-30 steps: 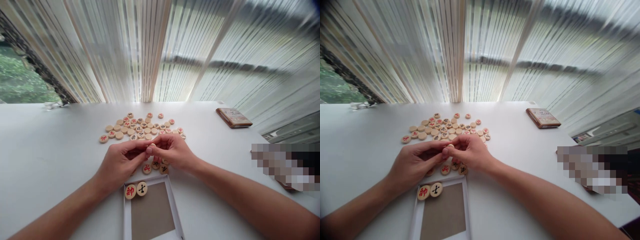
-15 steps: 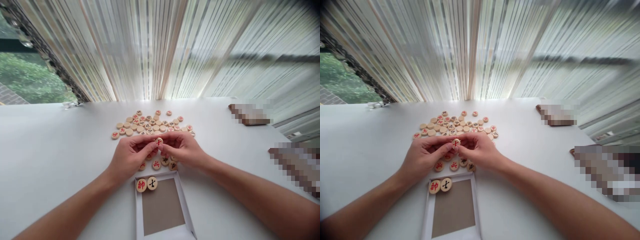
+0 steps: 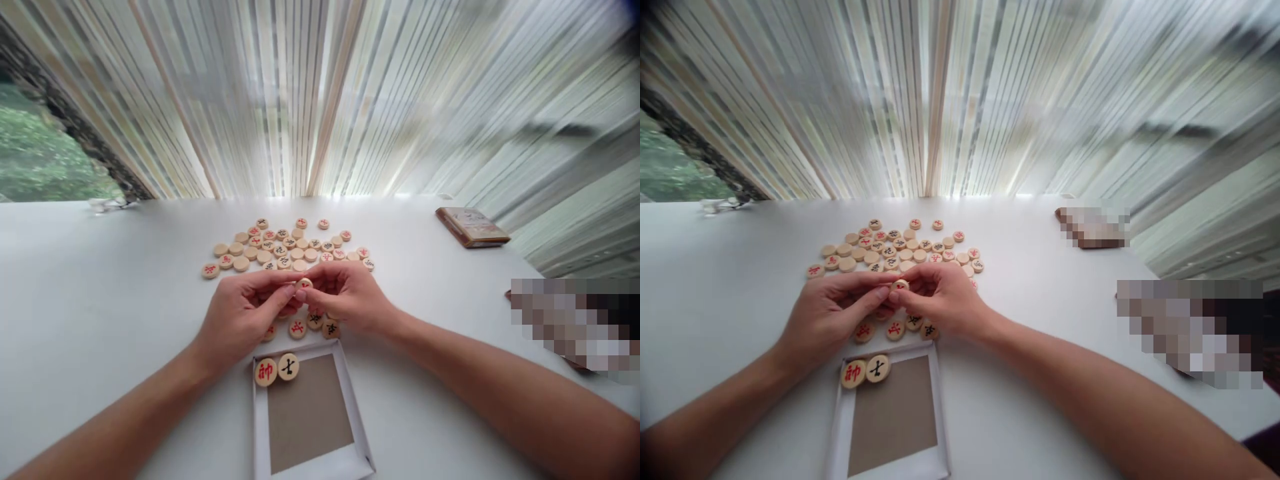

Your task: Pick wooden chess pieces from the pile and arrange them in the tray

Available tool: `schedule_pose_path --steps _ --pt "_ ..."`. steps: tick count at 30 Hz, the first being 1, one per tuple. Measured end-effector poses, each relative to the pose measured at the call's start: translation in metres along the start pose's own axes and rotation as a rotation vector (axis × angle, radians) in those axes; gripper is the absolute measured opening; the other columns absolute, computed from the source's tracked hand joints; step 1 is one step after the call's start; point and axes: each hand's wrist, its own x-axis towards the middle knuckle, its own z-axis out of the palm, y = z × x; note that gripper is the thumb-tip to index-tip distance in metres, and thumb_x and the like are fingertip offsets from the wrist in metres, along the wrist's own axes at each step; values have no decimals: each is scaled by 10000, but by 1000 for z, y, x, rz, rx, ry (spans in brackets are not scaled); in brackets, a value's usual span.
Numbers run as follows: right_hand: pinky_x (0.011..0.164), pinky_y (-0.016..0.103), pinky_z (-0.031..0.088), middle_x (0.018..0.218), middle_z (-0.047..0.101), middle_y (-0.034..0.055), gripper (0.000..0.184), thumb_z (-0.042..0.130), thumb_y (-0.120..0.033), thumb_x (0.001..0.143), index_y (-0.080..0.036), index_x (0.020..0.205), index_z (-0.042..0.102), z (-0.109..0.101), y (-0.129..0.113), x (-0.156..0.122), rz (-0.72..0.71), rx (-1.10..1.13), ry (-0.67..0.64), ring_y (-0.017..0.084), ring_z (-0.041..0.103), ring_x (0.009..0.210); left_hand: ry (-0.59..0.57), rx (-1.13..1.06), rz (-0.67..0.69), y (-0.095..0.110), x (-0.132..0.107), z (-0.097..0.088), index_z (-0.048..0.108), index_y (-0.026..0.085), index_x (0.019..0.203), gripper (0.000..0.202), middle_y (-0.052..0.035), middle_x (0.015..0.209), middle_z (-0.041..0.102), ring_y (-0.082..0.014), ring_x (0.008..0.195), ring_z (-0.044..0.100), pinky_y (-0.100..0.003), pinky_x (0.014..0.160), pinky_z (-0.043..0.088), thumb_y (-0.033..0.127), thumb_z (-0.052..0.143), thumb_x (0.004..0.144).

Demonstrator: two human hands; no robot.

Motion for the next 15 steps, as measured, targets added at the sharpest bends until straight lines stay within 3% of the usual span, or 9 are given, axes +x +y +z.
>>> schedule_pose_path --steps 8,15 --pt "528 219 543 704 758 27 274 848 -430 860 -164 918 813 -1 -6 -3 -31 -110 11 131 669 572 -50 -40 42 -1 -4 3 829 130 1101 261 -107 971 854 -242 891 832 -287 807 696 240 812 864" --pt "509 208 514 712 748 22 342 874 -441 813 -144 974 819 1 -4 2 -11 -10 -36 117 652 569 6 58 -5 -1 1 -2 846 166 1070 266 -62 841 848 -193 724 804 -217 636 665 346 839 874"
